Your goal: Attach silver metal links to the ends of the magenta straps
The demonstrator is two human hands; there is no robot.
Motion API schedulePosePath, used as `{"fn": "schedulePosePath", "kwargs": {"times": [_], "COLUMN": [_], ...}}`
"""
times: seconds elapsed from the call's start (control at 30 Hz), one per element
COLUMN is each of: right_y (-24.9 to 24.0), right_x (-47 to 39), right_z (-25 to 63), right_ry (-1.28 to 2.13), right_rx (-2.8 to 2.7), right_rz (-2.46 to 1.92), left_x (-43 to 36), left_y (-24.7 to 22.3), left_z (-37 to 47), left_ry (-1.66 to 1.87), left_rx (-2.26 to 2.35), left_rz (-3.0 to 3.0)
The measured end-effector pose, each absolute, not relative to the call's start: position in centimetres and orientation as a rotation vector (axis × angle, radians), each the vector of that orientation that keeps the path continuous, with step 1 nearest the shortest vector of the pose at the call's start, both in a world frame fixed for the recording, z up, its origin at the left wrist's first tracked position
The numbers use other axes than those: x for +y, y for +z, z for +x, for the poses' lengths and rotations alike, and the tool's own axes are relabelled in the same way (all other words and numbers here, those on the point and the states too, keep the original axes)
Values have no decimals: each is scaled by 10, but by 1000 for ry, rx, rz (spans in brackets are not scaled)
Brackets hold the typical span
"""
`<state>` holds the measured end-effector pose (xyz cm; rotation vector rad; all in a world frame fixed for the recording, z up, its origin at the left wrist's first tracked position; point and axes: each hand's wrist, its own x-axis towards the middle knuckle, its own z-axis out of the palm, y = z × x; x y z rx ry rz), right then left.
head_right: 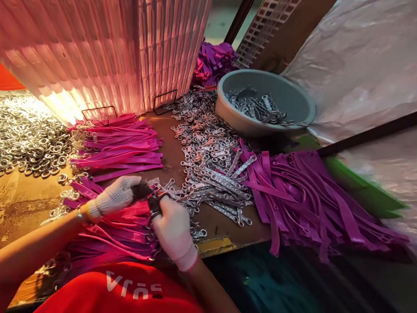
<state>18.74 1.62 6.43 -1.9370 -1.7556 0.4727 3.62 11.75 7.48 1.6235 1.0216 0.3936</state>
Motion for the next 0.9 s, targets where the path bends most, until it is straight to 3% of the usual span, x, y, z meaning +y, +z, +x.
{"fn": "schedulePosePath", "kwargs": {"times": [0.13, 0.37, 0.57, 0.77, 0.9], "right_y": [57, 52, 54, 69, 80], "right_x": [22, 28, 44, 56, 56], "right_z": [213, 223, 226, 202, 188], "right_ry": [502, 566, 578, 431, 348], "right_rx": [-1635, -1691, -1689, -2130, -2373], "right_rz": [-1869, -1734, -1643, -1810, -1843], "left_x": [171, 206, 176, 120, 102], "left_y": [64, 43, 70, 92, 85], "left_z": [75, 104, 63, 22, 18], "left_ry": [344, 347, 354, 347, 383], "left_rx": [1217, 1274, 1144, 1120, 1170], "left_rz": [2156, 2104, 2001, 1286, 1389]}}
